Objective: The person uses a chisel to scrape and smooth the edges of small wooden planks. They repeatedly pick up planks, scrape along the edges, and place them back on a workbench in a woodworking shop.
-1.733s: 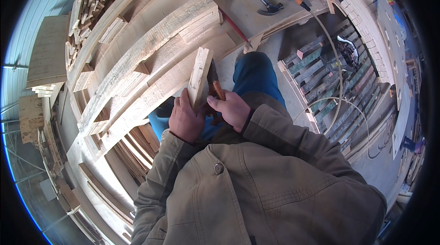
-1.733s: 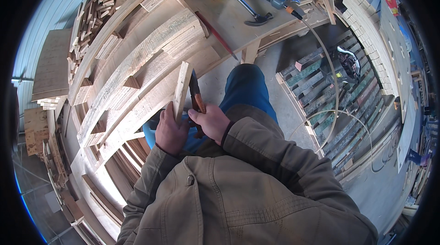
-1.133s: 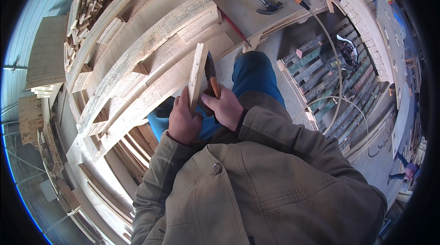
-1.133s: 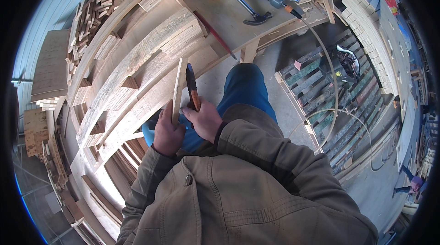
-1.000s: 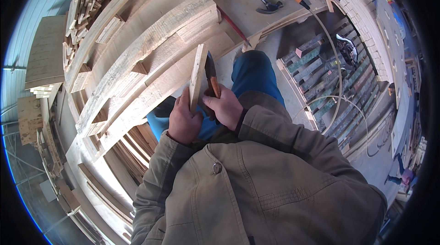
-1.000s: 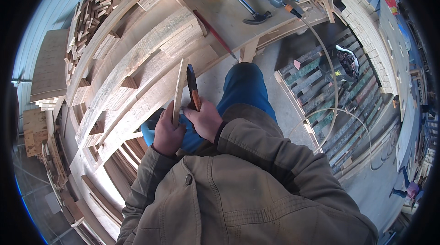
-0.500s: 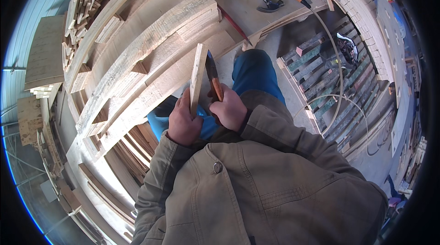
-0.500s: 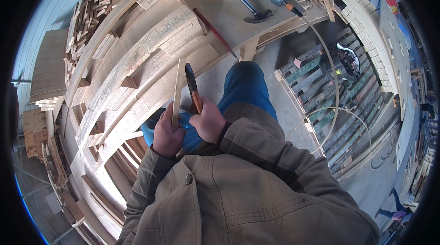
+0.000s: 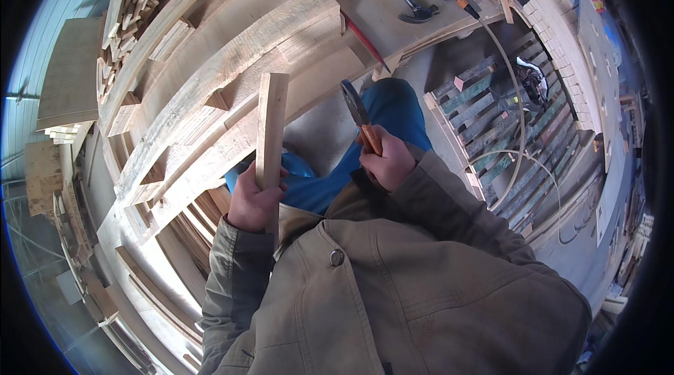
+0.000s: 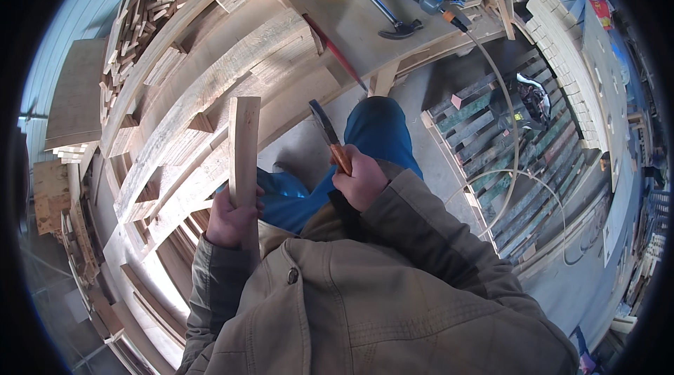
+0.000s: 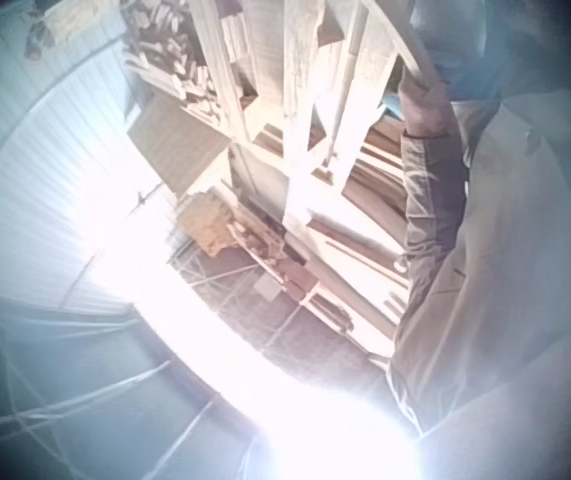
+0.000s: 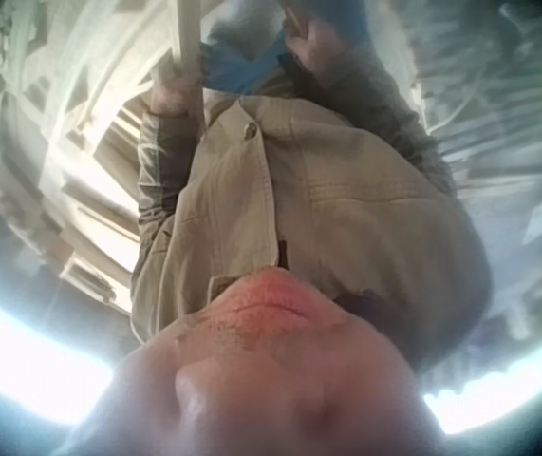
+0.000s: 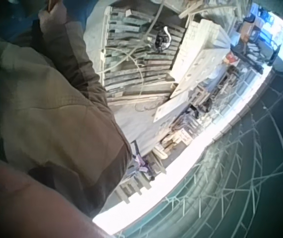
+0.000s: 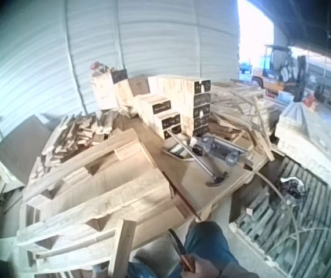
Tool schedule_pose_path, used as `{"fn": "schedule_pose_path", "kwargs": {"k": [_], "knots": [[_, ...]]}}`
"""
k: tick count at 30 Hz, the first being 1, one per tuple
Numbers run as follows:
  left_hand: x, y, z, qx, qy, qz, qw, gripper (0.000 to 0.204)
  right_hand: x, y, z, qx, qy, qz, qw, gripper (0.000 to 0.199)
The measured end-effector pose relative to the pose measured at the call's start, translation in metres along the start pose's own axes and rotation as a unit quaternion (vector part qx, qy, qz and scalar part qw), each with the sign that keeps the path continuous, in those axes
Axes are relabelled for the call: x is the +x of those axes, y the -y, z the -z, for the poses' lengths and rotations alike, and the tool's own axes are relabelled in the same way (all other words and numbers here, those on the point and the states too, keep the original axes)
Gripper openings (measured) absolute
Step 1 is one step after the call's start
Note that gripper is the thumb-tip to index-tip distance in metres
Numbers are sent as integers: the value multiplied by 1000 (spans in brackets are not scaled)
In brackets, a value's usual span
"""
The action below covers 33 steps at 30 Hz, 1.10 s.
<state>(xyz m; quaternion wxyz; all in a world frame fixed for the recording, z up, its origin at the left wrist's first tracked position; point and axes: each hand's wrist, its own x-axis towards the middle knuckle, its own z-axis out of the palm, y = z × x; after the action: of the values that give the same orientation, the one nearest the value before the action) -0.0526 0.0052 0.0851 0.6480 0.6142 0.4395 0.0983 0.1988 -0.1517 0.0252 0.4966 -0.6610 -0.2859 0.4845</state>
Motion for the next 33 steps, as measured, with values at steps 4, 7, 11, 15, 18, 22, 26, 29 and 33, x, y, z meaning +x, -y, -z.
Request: {"fn": "schedule_pose_path", "kwargs": {"k": [4, 7, 11, 15, 18, 22, 26, 29, 33], "knots": [[-3, 0, 2, -17, 12, 4, 1000, 35, -1, -2, 1, 1, 17, 5, 1000, 25], [-2, 3, 5, -28, 24, 7, 999, 36, 2, -6, 0, -82, 23, 68, 994, 27], [0, 8, 6, -21, 37, 12, 999, 37, 5, -7, 1, -182, 37, 87, 979, 31], [1, 11, 7, -20, 38, 23, 999, 37, 6, -3, 1, -217, 43, 93, 971, 35], [1, 12, 8, -24, 37, 24, 999, 37, 8, 1, -2, -184, 33, 107, 977, 38], [2, 14, 8, -33, 48, 19, 998, 37, 11, 4, -3, -224, 4, 139, 965, 40], [2, 14, 7, -47, 48, 16, 998, 37, 11, 7, -1, -303, -4, 143, 942, 43], [2, 15, 8, -51, 54, 18, 997, 38, 13, 8, -1, -272, -4, 141, 952, 44], [4, 17, 10, -48, 57, 22, 997, 39, 15, 8, 0, -247, 11, 119, 962, 44]]}}
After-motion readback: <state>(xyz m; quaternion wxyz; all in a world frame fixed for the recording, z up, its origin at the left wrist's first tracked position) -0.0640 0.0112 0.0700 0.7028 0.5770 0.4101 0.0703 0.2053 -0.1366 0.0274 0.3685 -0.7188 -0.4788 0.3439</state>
